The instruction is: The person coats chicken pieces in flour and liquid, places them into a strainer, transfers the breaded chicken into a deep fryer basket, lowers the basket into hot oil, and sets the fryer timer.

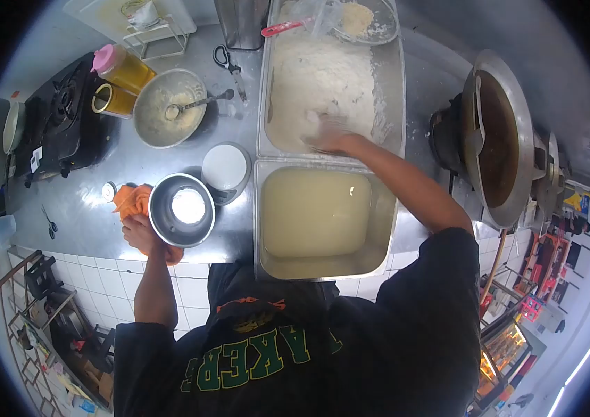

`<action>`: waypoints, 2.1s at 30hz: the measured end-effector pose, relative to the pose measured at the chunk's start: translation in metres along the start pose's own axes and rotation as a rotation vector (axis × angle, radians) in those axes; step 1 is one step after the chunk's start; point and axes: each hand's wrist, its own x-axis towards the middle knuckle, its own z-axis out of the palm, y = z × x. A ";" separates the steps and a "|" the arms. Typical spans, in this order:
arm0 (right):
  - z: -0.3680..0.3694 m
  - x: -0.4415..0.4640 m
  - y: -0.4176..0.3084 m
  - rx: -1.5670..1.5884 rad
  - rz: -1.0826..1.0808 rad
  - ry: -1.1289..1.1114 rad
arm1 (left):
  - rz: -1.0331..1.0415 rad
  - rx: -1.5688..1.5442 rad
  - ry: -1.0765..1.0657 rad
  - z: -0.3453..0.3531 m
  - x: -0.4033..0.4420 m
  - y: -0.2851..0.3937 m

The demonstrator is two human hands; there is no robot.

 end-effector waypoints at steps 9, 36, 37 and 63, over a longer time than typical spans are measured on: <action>-0.054 -0.009 -0.004 0.326 0.027 0.033 | 0.011 0.035 0.003 -0.003 -0.005 0.001; -0.017 0.018 -0.055 -0.211 -0.315 -0.066 | 0.000 0.010 -0.018 -0.003 -0.001 0.000; -0.021 0.018 -0.054 -0.151 -0.284 -0.098 | -0.002 0.016 -0.019 -0.002 -0.002 -0.001; 0.006 0.047 -0.025 0.021 -0.333 -0.195 | 0.032 0.120 0.009 -0.007 -0.009 0.011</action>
